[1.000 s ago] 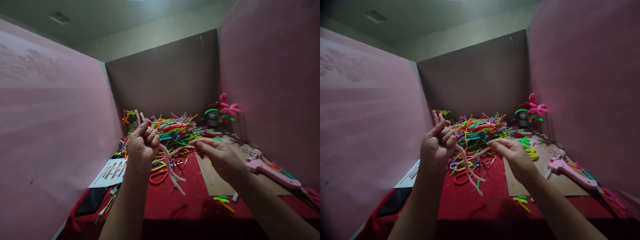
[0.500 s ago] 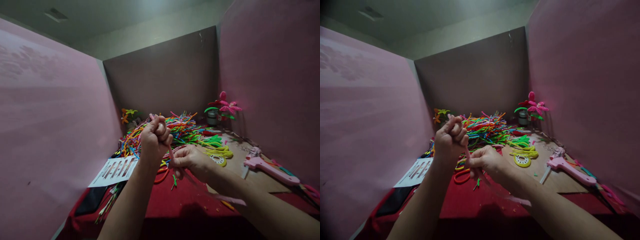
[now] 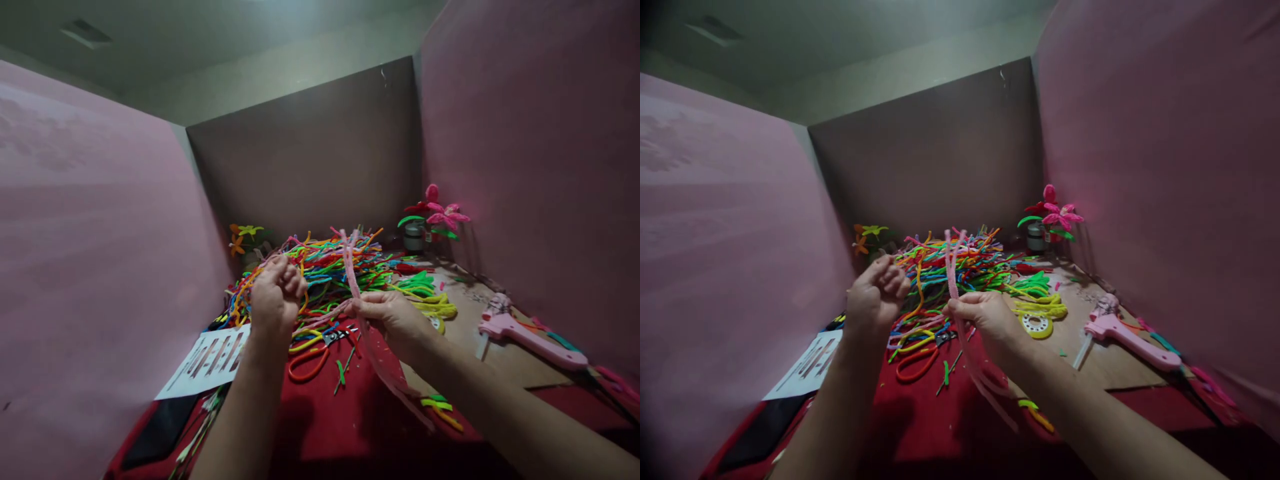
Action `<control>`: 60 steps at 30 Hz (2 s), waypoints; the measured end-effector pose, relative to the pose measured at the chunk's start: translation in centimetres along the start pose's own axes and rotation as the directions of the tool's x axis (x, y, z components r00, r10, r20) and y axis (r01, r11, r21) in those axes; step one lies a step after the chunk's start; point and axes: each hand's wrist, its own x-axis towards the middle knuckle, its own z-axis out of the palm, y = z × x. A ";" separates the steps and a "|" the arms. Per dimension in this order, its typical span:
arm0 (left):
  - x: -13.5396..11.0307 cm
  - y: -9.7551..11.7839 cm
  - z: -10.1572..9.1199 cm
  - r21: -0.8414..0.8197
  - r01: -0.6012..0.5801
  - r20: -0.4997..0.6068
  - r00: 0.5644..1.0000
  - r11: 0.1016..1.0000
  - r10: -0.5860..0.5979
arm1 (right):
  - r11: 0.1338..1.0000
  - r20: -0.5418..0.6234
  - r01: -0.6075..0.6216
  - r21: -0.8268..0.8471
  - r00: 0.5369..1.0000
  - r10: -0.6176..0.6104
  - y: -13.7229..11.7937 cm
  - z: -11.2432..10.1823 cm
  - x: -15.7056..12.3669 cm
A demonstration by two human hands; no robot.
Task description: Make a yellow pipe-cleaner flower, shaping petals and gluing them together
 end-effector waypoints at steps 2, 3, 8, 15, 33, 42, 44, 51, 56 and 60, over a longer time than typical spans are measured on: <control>-1.4 -1.5 0.2 0.149 0.142 -0.020 0.990 0.979 -0.140 | 0.999 -0.026 0.040 -0.006 0.999 -0.040 0.0 0.0 0.1; -2.1 -2.1 0.3 0.220 0.222 -0.025 0.975 0.950 -0.222 | 0.998 -0.044 0.061 -0.001 0.997 -0.061 0.0 0.1 0.1; -4.7 -3.9 1.0 0.496 0.300 0.135 0.900 0.815 -0.414 | 0.990 -0.118 0.122 0.075 0.987 -0.113 0.0 0.3 0.2; -5.1 -3.7 1.5 0.541 0.312 0.197 0.856 0.781 -0.479 | 0.982 -0.149 0.189 0.022 0.972 -0.184 0.9 0.4 0.2; -3.0 -3.0 3.0 0.452 0.088 0.208 0.957 0.887 -0.201 | 0.992 0.000 0.123 -0.040 0.992 -0.123 -0.2 0.5 -2.0; -3.7 -3.4 3.0 0.492 0.126 0.208 0.944 0.861 -0.257 | 0.996 -0.123 0.068 0.054 0.991 -0.061 -0.6 1.2 -2.5; -4.2 -3.4 3.1 0.518 0.119 0.209 0.943 0.847 -0.260 | 0.995 -0.101 0.080 0.060 0.992 -0.074 -0.7 1.1 -2.6; -5.3 -3.5 3.6 0.692 0.023 0.214 0.948 0.722 -0.235 | 0.987 -0.115 0.149 0.064 0.983 -0.141 -1.1 1.7 -3.0; -5.6 -3.1 3.5 0.802 -0.173 0.321 0.932 0.572 -0.168 | 0.989 -0.114 0.136 0.065 0.985 -0.128 -1.0 1.6 -3.2; -5.9 -3.0 3.5 0.825 -0.339 0.411 0.909 0.452 -0.069 | 0.988 -0.105 0.137 0.070 0.986 -0.130 -0.6 1.2 -2.9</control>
